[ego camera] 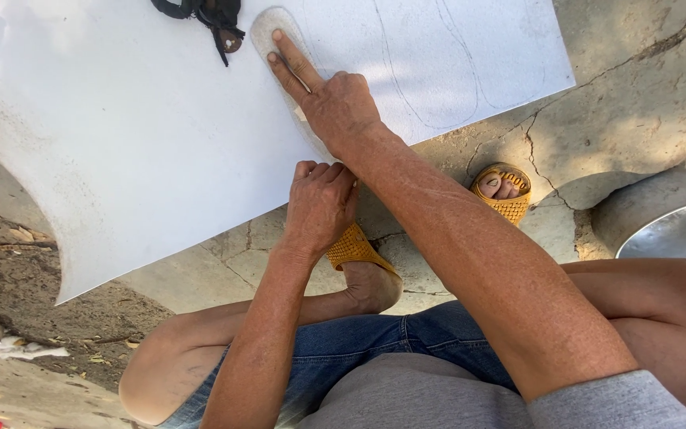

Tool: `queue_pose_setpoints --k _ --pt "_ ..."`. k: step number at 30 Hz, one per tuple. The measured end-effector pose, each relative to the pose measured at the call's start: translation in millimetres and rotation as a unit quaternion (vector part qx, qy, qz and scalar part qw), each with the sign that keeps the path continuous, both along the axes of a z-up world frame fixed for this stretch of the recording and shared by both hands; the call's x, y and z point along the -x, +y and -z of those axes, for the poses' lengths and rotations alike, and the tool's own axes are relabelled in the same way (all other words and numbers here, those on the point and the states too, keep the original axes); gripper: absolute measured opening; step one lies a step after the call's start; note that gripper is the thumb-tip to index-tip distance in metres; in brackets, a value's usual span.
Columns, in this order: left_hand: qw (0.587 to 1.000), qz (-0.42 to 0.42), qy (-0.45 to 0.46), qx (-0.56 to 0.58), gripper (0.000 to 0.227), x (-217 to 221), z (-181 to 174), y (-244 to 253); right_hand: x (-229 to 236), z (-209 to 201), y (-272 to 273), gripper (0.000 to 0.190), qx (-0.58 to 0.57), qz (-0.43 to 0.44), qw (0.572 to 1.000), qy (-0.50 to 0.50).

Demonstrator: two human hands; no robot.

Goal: Tracing the outline of a shoe sole template onto a white sheet of material using a pencil.

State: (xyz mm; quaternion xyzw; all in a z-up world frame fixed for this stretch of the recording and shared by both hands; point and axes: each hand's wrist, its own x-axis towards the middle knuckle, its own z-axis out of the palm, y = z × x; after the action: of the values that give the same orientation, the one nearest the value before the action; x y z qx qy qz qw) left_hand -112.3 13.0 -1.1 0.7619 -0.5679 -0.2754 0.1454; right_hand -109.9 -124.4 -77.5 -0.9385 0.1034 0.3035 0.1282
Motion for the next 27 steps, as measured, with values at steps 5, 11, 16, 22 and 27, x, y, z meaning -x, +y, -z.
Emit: queue_pose_setpoints --k 5,11,16,22,27 --pt "0.999 -0.032 0.025 0.023 0.016 4 -2 -4 -1 3 1 0.119 0.001 0.000 1.000 0.009" --pt "0.996 -0.048 0.059 0.047 0.009 -2 -14 -4 1 4 1 0.117 0.009 -0.002 1.000 -0.013" --pt "0.996 -0.038 0.059 0.046 0.008 -2 -12 4 1 -3 -3 0.123 -0.012 -0.009 1.000 0.005" --pt "0.998 -0.024 0.052 0.036 0.020 2 -7 14 0 0 -1 0.117 0.000 -0.006 1.000 0.002" --pt "0.999 -0.018 0.031 0.029 0.019 3 -13 17 1 -1 -2 0.114 -0.006 -0.012 1.000 -0.005"
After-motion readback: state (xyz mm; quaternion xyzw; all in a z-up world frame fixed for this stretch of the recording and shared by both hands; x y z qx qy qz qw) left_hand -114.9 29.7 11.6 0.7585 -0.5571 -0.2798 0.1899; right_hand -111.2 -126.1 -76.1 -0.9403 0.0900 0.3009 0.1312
